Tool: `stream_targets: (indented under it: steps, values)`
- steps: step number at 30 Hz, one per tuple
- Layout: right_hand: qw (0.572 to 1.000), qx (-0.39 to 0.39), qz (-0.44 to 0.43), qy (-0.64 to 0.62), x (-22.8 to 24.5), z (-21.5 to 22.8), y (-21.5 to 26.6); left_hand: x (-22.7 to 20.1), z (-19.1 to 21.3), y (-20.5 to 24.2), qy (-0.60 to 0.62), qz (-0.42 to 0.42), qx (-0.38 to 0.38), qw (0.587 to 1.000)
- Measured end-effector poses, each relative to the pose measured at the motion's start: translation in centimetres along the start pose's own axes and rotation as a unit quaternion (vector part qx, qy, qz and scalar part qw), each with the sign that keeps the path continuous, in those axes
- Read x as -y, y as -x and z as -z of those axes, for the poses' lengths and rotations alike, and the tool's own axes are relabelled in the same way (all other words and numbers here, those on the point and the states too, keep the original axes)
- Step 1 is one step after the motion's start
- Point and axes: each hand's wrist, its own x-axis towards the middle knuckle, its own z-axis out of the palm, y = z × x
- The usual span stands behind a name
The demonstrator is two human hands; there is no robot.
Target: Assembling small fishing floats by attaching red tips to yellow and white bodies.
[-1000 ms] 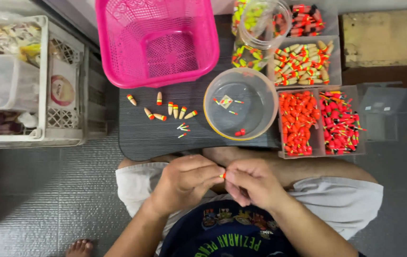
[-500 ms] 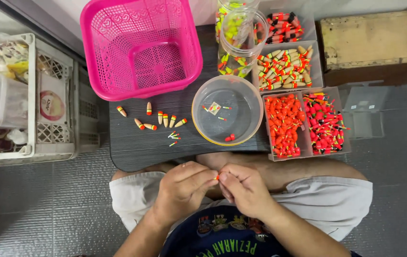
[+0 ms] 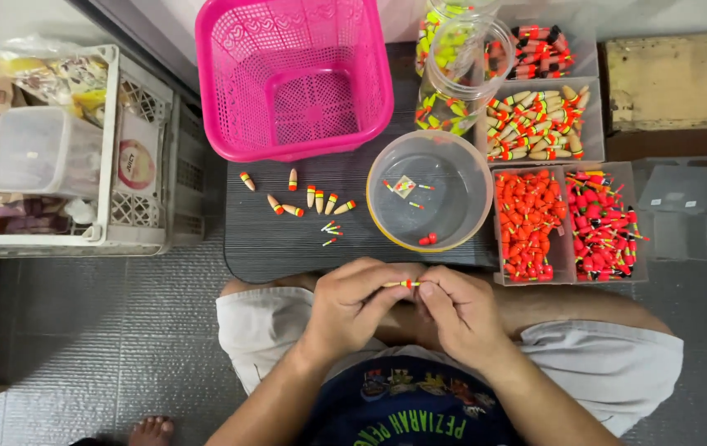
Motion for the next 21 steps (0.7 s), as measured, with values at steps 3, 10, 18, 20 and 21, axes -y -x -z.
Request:
stream_targets:
  steps: [3, 10, 18, 20, 21]
  values:
    - [0.994, -0.007, -0.074, -0.086, 1.4, -0.6, -0.2, 0.2, -0.2, -0.1, -0.066, -0.095, -0.026, 0.993]
    - [0.964, -0.037, -0.124, -0.231, -1.1, -1.4, -0.2, 1.9, -1.1, -0.4, -0.050, -0.199, -0.096, 0.974]
    - [0.938, -0.077, -0.119, -0.316, -2.6, -0.4, 0.3, -0.8, -2.2, -3.1, -0.051, -0.179, -0.104, 0.977]
    - [0.923, -0.109, -0.165, -0.330, -3.7, 0.7, 0.4, -0.5, -2.6, -2.8, -0.064, -0.153, -0.082, 0.983]
    - [0.904, -0.138, -0.210, -0.345, -4.3, 1.2, 0.4, -0.4, -2.8, -2.7, -0.078, -0.125, -0.061, 0.987]
